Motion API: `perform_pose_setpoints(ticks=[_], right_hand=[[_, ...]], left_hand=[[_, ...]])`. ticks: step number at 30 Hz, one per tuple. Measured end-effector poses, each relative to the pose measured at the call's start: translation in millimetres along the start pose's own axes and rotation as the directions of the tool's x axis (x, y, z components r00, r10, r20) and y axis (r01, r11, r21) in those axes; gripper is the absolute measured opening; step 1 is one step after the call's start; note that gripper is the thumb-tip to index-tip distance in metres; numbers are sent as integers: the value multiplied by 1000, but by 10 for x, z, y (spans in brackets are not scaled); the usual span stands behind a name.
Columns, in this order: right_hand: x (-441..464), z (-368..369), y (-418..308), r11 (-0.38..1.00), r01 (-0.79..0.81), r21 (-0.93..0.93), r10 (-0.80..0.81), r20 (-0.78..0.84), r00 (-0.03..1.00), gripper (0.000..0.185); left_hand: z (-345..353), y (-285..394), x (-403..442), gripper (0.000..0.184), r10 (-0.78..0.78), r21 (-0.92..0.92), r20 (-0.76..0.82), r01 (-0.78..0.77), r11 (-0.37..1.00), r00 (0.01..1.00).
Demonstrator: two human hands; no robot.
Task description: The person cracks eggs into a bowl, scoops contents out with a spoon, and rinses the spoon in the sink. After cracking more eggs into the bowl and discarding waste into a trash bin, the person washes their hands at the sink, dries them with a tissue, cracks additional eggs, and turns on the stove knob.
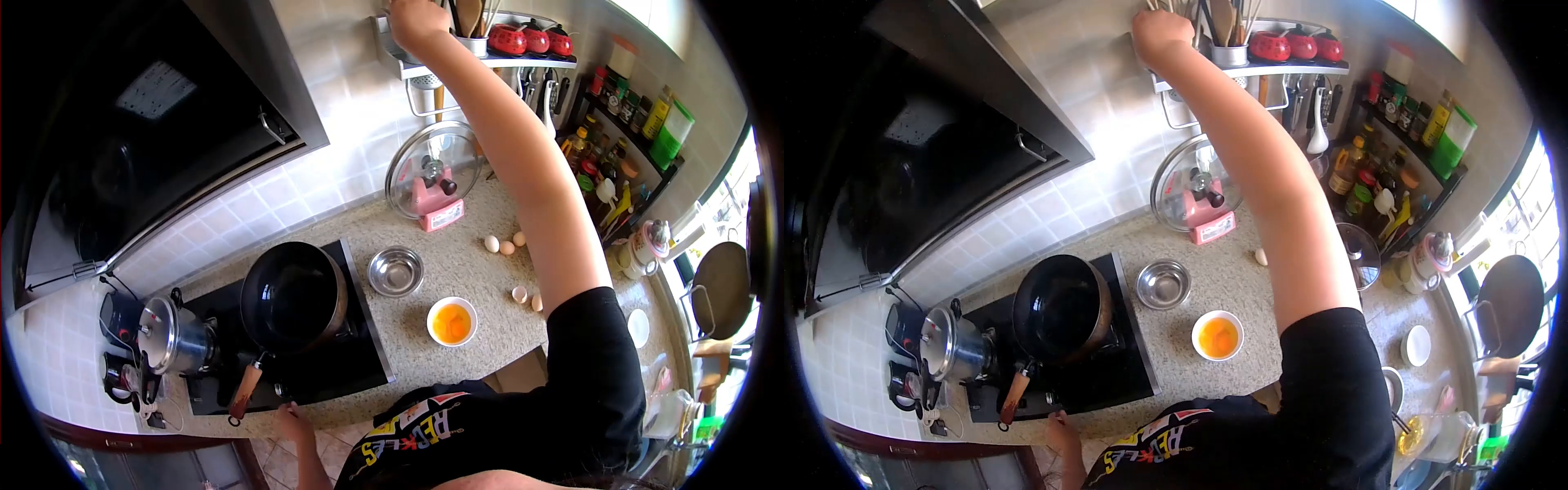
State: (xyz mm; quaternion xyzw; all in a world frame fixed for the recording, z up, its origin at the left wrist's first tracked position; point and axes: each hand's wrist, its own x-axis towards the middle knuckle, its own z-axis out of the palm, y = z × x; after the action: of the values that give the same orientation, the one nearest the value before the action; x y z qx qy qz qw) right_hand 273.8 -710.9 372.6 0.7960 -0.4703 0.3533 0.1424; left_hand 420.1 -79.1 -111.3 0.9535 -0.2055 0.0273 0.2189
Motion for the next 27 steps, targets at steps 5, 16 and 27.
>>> perform_pose_setpoints(ticks=[5, 16, 27], right_hand=[[48, -112, -187, 984, -142, -106, 154, 112, 982, 21], [86, 62, -91, 945, -210, 249, 254, -161, 954, 21], [92, 142, 45, 907, -297, 299, 326, -50, 944, 26]], left_hand=[[85, 135, -559, 26, -71, -104, 238, 98, 990, 969], [-12, 699, -804, 27, 165, -367, 255, -62, 928, 953], [93, 808, -723, 31, 328, -416, 317, -180, 891, 890]])
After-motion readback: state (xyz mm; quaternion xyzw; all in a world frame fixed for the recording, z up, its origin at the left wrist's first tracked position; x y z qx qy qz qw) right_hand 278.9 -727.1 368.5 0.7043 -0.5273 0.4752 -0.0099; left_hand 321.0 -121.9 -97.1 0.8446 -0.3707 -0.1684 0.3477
